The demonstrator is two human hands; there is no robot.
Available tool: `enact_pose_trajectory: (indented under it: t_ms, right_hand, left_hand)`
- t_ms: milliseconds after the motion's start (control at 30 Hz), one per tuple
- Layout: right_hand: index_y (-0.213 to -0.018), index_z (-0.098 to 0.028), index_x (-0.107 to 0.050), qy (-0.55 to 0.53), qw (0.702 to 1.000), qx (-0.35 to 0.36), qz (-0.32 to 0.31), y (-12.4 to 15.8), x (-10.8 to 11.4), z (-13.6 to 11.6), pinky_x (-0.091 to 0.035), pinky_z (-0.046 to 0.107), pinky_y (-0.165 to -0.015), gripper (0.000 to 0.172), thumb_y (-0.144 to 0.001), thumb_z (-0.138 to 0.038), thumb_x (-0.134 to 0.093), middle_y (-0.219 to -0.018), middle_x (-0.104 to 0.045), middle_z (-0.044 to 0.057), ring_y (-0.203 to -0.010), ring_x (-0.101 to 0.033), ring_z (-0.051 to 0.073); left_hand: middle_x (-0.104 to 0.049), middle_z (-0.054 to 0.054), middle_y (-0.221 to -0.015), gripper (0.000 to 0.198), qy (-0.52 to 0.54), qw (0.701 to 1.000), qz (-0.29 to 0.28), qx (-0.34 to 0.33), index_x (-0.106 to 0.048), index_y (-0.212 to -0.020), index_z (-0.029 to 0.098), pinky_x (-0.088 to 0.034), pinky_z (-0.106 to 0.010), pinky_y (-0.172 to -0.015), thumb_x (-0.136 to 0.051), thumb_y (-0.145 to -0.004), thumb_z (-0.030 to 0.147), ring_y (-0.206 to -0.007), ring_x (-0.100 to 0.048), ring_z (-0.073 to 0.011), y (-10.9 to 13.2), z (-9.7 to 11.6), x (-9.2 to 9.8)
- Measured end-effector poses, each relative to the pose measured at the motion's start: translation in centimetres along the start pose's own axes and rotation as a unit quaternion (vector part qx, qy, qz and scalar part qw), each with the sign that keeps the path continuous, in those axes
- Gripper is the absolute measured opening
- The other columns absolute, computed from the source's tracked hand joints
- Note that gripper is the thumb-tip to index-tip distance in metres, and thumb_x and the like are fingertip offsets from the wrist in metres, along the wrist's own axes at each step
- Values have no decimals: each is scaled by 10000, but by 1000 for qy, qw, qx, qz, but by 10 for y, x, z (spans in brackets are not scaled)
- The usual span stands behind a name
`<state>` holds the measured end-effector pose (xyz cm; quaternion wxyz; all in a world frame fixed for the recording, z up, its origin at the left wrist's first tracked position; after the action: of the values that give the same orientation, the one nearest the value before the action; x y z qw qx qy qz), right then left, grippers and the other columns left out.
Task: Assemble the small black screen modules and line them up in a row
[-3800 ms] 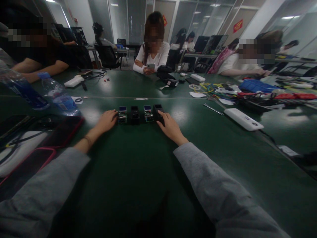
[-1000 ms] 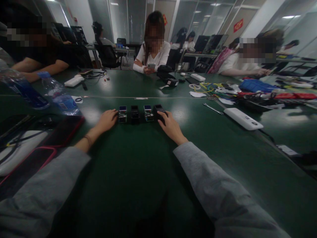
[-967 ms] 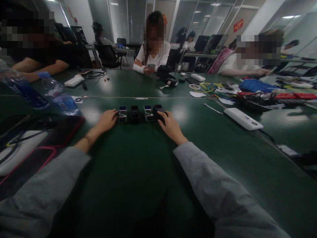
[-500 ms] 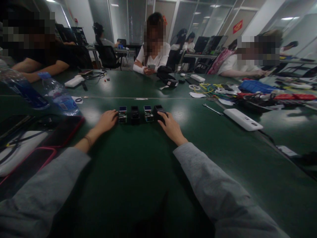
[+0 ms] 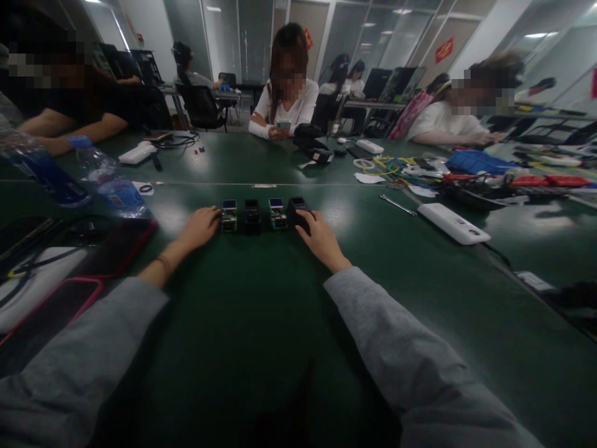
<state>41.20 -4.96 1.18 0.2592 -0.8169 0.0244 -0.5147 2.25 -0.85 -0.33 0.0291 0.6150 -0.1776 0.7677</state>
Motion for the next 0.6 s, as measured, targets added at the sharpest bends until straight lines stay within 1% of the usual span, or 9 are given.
enact_pose_trajectory:
  t_ms: [67,200,300,433,600]
  right_hand:
    - [-1507,-237,-524,-6,1000,-5,2,0,0,1,-606,605,-951,512,-1025,-409,-550,-1384,-563,178,-1161,-651,379]
    - [-1505,-210,-511,-6,1000,-10,-2,0,-1,1,-613,598,-936,527,-1026,-428,-552,-1377,-566,191,-1156,-652,382]
    - [-1523,-201,-481,-6,1000,-22,-2,-1,-2,2,-607,610,-944,558,-1027,-445,-557,-1399,-566,200,-1156,-656,387]
    - [-1564,-184,-419,-5,999,-32,0,-1,-2,3,-588,628,-982,623,-1024,-460,-559,-1452,-548,219,-1210,-643,407]
    - [-1573,-124,-382,-8,999,-32,3,-1,-3,4,-553,638,-1050,687,-998,-447,-576,-1497,-517,253,-1259,-625,426]
  left_hand:
    - [-527,-148,-1617,455,0,1000,-1,0,-565,-1496,196,-382,-585,-1230,-418,-1080,308,-1486,-484,-325,0,1,1]
    - [-519,-170,-1617,468,1,1000,-4,1,-559,-1501,161,-374,-581,-1237,-413,-1080,305,-1492,-474,-332,1,2,2]
    - [-524,-163,-1615,465,1,1000,-2,-1,-556,-1504,178,-379,-588,-1232,-407,-1081,304,-1486,-481,-327,1,3,3]
    - [-522,-151,-1620,462,8,1000,-5,2,-559,-1502,193,-381,-590,-1232,-415,-1078,307,-1497,-470,-333,2,3,5]
    - [-522,-165,-1616,469,7,1000,-1,4,-558,-1498,165,-372,-584,-1239,-407,-1082,320,-1497,-472,-329,2,3,3]
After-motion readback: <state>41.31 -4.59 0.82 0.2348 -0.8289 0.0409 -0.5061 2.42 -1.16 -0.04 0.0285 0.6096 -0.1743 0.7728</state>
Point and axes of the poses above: each hand's wrist, its own y-axis away from the middle knuckle, its own x-axis out of the back of the hand, z = x × y, the point moved 1 cm from there along -y, towards the middle knuckle
